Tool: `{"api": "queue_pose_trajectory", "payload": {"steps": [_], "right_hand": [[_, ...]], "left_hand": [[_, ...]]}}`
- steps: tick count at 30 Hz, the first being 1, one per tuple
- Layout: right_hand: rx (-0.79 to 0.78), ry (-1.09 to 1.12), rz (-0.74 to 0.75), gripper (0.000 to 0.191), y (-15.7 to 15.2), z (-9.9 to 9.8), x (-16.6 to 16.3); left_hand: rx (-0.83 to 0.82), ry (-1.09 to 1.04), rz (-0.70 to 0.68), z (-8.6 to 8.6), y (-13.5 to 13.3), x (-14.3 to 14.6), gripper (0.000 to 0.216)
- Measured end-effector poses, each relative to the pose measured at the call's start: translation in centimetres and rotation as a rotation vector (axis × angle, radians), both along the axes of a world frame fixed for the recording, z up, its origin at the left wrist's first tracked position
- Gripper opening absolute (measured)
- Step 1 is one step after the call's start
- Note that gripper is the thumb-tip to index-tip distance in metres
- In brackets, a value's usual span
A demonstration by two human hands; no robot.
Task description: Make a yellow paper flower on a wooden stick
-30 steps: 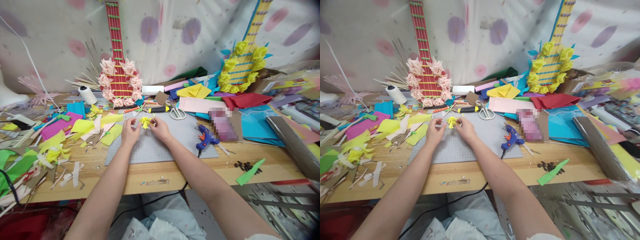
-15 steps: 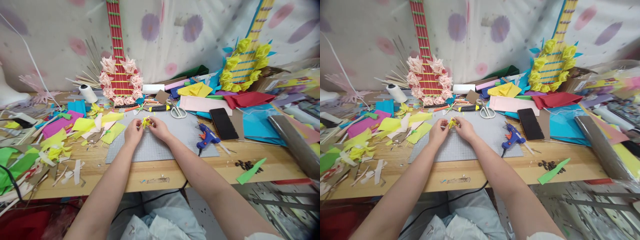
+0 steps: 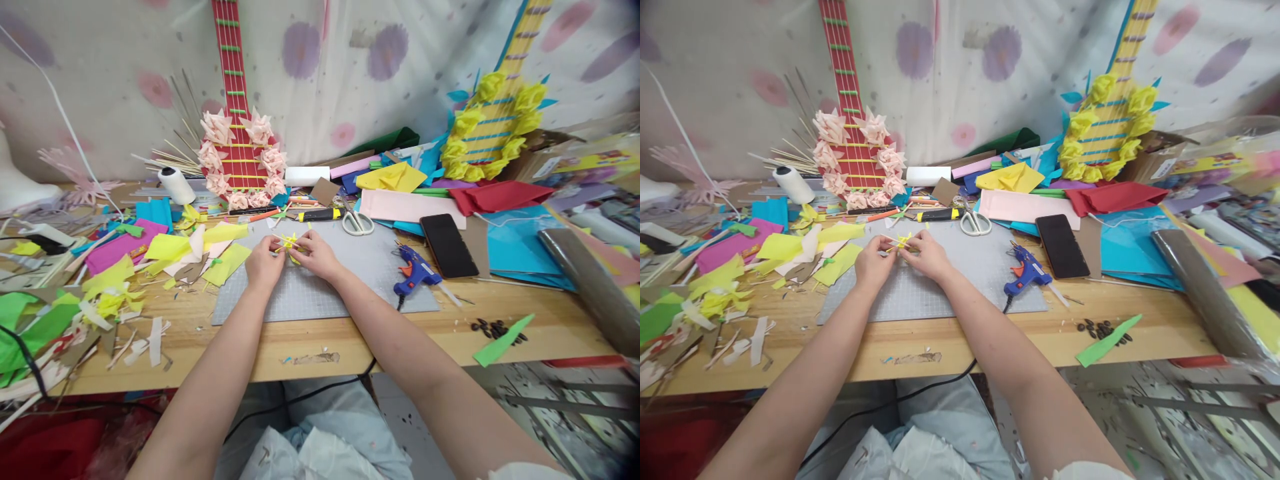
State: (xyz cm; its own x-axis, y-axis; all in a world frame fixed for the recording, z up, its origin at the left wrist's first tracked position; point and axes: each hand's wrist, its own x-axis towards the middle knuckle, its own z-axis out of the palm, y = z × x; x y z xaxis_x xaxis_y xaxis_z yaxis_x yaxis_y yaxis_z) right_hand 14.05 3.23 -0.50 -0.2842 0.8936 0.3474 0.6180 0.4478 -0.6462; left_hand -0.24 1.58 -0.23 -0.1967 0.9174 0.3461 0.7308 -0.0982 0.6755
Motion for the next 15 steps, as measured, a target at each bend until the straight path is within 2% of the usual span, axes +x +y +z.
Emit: {"api": "queue_pose_trajectory", "payload": {"steps": [6, 12, 15], "right_hand": [[0.004, -0.076, -0.062, 0.015, 0.02, -0.10, -0.06], [0.061, -0.045, -0.044, 0.021, -0.41, 0.36, -0.29], [0.055, -0.019, -0.079, 0.020, -0.41, 0.47, -0.21]], "left_hand": [[0.032, -0.089, -0.054, -0.18, 0.00, 0.24, 0.020], [0.099, -0.262, -0.281, -0.10, -0.14, 0.29, 0.023], [0.103, -0.276, -0.343, 0.01, -0.21, 0.23, 0.031]]}}
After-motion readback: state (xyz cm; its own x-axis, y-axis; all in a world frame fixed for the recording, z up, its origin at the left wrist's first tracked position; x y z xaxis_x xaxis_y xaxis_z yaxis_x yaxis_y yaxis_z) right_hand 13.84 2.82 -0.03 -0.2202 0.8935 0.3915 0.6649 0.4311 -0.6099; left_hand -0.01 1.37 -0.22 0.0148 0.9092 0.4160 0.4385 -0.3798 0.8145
